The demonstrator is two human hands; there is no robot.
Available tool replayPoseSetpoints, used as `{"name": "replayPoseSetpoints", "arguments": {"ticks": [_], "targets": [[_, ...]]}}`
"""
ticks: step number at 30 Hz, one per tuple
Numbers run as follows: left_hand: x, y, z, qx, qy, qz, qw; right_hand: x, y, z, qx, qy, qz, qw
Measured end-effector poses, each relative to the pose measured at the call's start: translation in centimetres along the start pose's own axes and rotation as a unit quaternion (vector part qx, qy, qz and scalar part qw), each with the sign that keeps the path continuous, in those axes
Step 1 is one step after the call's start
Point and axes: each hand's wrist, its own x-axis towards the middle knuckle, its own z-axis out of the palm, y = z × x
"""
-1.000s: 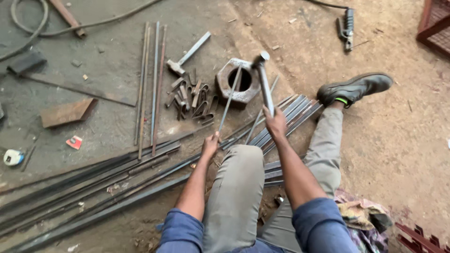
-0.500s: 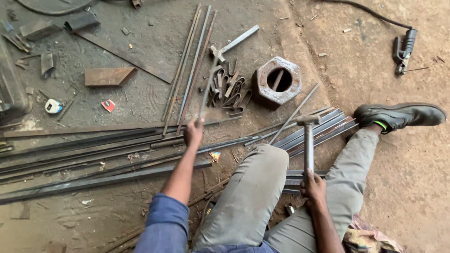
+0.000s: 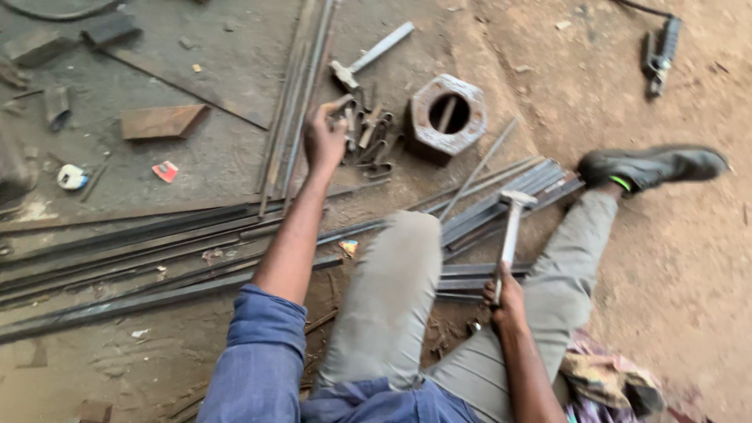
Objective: The person sits on the ground and uses a hammer to strike metal rods placed on a hexagonal anvil. They repeatedly pick up rods, position them on the anvil, and hit them to shape the metal, then place the finished pieces into a pile.
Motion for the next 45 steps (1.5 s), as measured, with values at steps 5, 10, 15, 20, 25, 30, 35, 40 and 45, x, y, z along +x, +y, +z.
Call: {"name": "replayPoseSetpoints", "arguments": {"ticks": [5, 10, 15, 20, 25, 30, 35, 40, 45], "targets": [[-4.4, 6.9, 10.4, -0.075, -0.139, 0.087, 0.984, 0.6, 1.1, 1.0, -0.016, 0.019, 0.024, 0.999], [-13.0, 3.9, 21.4, 0.11, -0.284, -0.028, 0.952, 0.1, 1.4, 1.4, -0.005, 0.009, 0.03, 1.0], [-21.4, -4.0, 26.5, 0.278, -0.346, 0.025, 0.896, -0.9, 1.0, 1.7, -0.006, 0.003, 0.02, 1.0], [-23.4, -7.4, 28.0, 0.301, -0.33, 0.011, 0.895, -1.2, 0.4, 2.2, -0.012, 0.018, 0.034, 0.999], [-22.2, -6.8, 27.4, 0.244, -0.33, -0.078, 0.909, -1.2, 0.6, 2.0, -0.014, 0.021, 0.039, 0.999], [-22.9, -1.9, 25.5, 0.209, -0.425, -0.064, 0.878, -0.8, 1.1, 1.8, -0.019, 0.017, 0.038, 0.999], [-24.1, 5.8, 23.4, -0.005, -0.387, -0.083, 0.918, -0.7, 1.1, 1.8, -0.008, 0.008, 0.032, 0.999], [-22.0, 11.4, 20.2, -0.146, -0.32, -0.114, 0.929, -0.8, 0.8, 2.3, -0.006, 0.013, 0.042, 0.999], [-13.4, 14.4, 18.5, -0.33, -0.297, -0.211, 0.871, -1.5, 0.7, 2.4, -0.006, 0.011, 0.042, 0.999]]}}
